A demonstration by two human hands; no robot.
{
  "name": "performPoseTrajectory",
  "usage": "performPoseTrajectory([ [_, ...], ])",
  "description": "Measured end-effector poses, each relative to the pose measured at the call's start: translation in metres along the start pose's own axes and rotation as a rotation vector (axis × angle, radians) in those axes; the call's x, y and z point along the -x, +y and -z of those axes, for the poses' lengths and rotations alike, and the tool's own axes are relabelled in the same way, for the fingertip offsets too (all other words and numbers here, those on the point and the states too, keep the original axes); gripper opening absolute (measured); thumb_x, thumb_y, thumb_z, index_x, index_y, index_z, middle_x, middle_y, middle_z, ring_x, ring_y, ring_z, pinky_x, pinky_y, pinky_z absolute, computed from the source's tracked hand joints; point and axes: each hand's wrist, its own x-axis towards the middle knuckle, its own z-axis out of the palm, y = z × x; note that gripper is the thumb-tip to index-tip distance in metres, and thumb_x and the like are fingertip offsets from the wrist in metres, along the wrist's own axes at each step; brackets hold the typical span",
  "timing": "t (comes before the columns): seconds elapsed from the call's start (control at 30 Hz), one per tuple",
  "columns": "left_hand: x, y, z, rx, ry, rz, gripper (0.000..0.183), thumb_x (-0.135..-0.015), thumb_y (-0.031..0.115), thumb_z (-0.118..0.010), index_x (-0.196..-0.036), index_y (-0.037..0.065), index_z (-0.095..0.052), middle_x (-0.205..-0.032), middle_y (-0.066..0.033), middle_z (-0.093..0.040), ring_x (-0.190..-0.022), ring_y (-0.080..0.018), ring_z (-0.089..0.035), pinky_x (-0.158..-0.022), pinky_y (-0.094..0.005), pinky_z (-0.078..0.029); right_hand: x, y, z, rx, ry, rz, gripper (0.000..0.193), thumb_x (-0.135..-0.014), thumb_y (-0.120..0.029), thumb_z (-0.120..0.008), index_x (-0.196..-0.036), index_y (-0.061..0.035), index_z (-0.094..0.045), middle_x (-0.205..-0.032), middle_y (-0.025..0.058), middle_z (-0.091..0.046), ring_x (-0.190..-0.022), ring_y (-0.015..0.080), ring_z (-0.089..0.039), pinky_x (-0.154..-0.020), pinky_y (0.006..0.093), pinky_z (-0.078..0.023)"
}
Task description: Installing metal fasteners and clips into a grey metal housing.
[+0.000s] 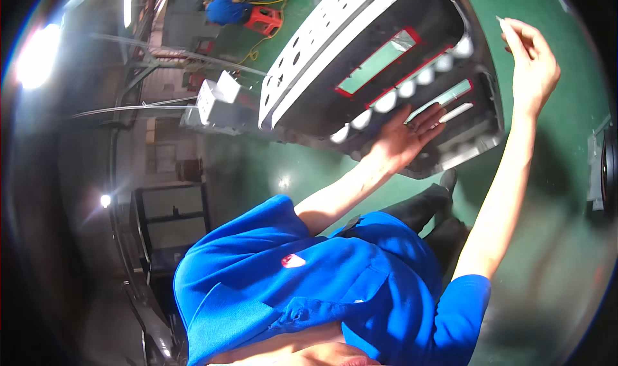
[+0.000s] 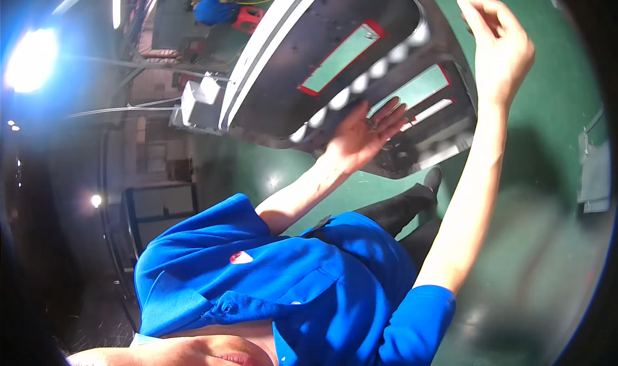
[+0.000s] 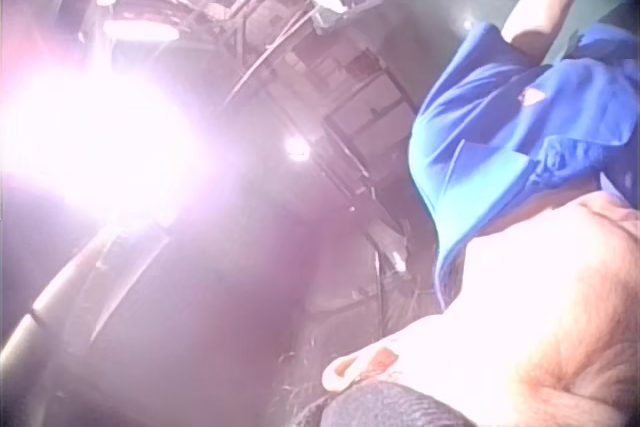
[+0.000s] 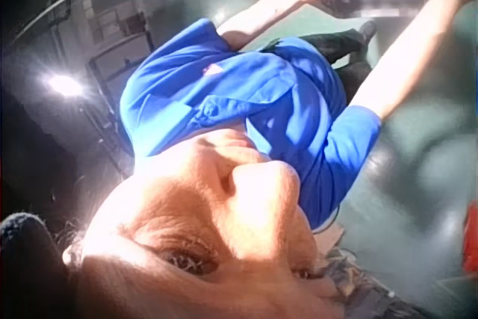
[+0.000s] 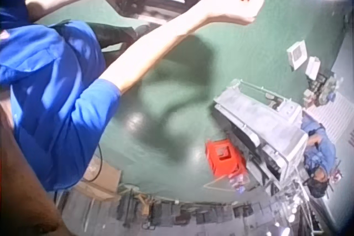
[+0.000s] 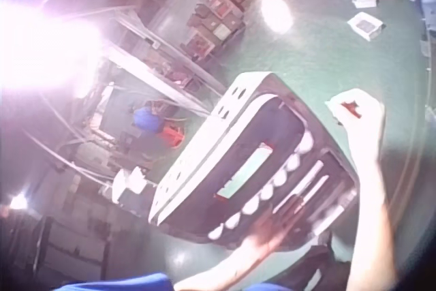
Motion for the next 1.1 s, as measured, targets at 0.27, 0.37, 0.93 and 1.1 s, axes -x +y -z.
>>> performPoseTrajectory([
  [0.27, 0.024, -0.003, 0.010, -0.081, 0.010, -0.079, 0.027, -0.092, 0.014, -0.050, -0.112, -0.001, -0.040, -0.135, -0.0230, -0.036, -0.133, -0.0354, -0.026, -0.111, -0.0517, -0.025, 0.121, 0.174, 0.118, 0.212, 0.155, -0.530, 0.010, -0.077, -0.005, -0.068, -0.085, 0.0010, -0.067, -0.077, 0.0070, -0.068, -0.066, 0.0098, -0.062, -0.059, 0.0226, -0.050],
  [0.37, 0.025, -0.004, 0.008, -0.068, 0.021, -0.096, 0.017, -0.093, 0.013, -0.048, -0.102, -0.001, -0.049, -0.134, -0.0223, -0.038, -0.132, -0.0351, -0.027, -0.111, -0.0513, -0.025, 0.153, 0.216, 0.132, 0.090, 0.212, -0.662, 0.013, -0.076, -0.007, -0.070, -0.086, 0.0002, -0.068, -0.079, 0.0040, -0.067, -0.070, 0.0099, -0.062, -0.062, 0.0215, -0.048],
  [0.93, 0.024, 0.003, -0.009, -0.040, 0.089, -0.162, 0.036, -0.095, 0.016, -0.043, -0.127, 0.000, -0.041, -0.135, -0.0145, -0.039, -0.133, -0.0273, -0.028, -0.113, -0.0470, -0.021, 0.163, 0.279, 0.121, 0.025, 0.186, -0.614, 0.013, -0.075, -0.006, -0.070, -0.085, 0.0019, -0.069, -0.080, 0.0045, -0.068, -0.075, 0.0083, -0.061, -0.073, 0.0207, -0.046],
  [1.1, 0.017, 0.005, -0.008, -0.033, 0.095, -0.182, 0.035, -0.095, 0.016, -0.042, -0.127, -0.001, -0.041, -0.135, -0.0145, -0.040, -0.133, -0.0272, -0.028, -0.113, -0.0468, -0.020, 0.156, 0.287, 0.109, 0.146, 0.168, -0.597, 0.013, -0.074, -0.009, -0.072, -0.084, -0.0007, -0.070, -0.079, 0.0042, -0.069, -0.073, 0.0082, -0.061, -0.072, 0.0204, -0.046],
])
